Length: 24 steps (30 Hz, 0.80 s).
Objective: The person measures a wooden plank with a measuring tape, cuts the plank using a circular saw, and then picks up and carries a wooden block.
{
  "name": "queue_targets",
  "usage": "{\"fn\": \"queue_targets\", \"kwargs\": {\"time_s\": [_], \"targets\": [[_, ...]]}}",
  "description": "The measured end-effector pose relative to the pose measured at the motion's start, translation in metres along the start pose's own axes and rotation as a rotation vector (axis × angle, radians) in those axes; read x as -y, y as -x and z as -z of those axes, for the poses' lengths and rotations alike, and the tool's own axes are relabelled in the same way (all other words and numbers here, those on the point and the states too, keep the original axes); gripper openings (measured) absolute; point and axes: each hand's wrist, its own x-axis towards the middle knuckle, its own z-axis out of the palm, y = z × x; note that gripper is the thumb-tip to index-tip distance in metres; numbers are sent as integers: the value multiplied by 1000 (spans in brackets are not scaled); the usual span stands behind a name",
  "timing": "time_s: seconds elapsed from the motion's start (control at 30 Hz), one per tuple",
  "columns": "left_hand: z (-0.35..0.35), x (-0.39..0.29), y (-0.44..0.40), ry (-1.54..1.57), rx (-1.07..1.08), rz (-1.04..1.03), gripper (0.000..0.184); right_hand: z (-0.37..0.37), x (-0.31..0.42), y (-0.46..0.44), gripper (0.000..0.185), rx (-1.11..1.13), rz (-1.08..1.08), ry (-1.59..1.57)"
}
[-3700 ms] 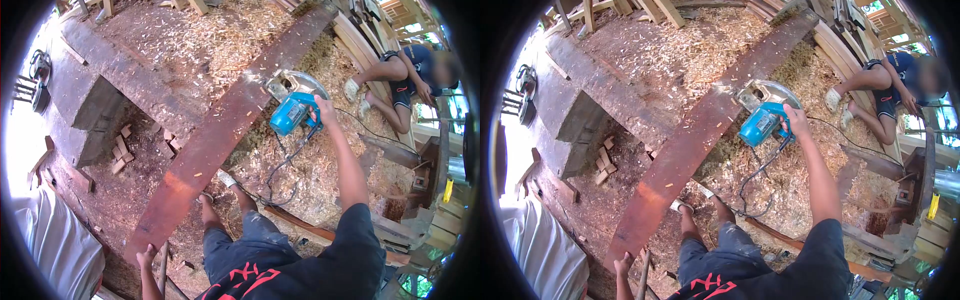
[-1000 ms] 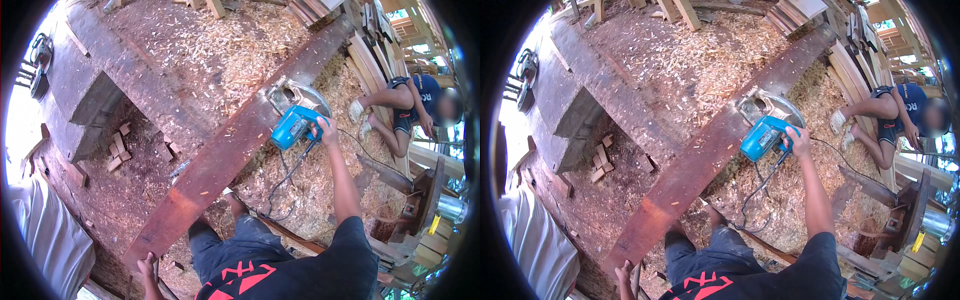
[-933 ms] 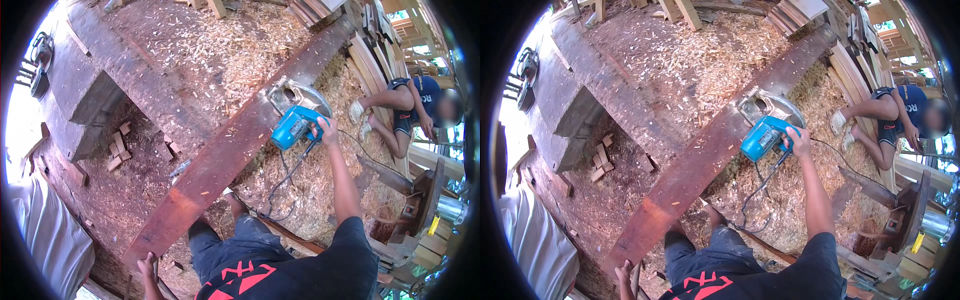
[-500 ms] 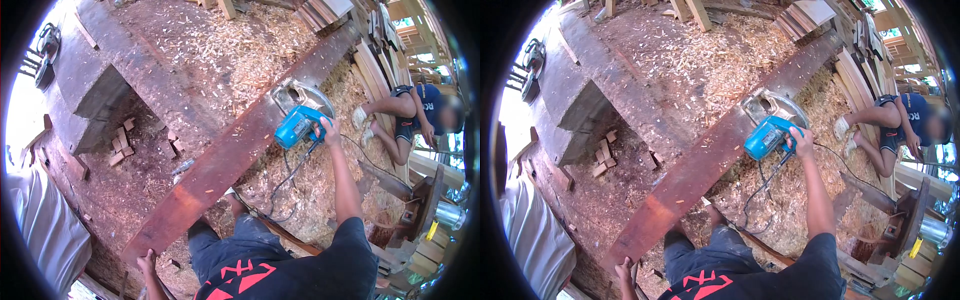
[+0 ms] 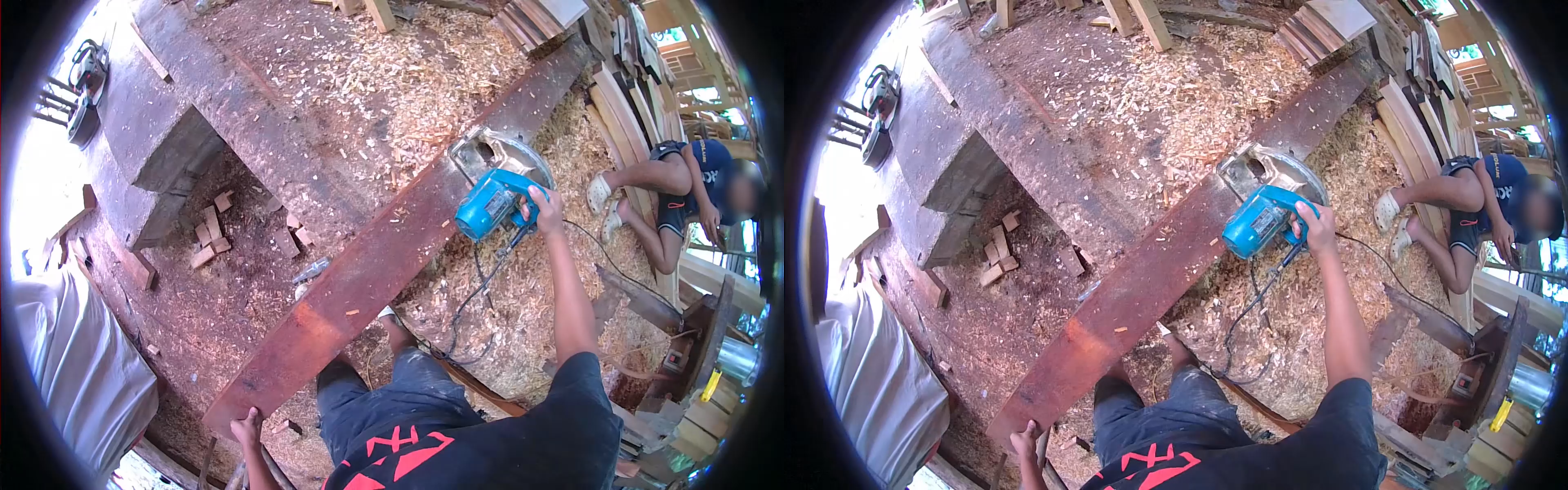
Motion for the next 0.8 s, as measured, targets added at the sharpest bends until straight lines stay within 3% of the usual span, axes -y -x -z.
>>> {"fn": "queue_targets", "kwargs": {"time_s": [0.4,0.8], "targets": [[16,-47,25,-45,6,19,73,-2,-1,-9,41,35,-21,-2],[18,-4,8,-109,8,64,72,0,-5,-14,42,48,-21,44]]}}
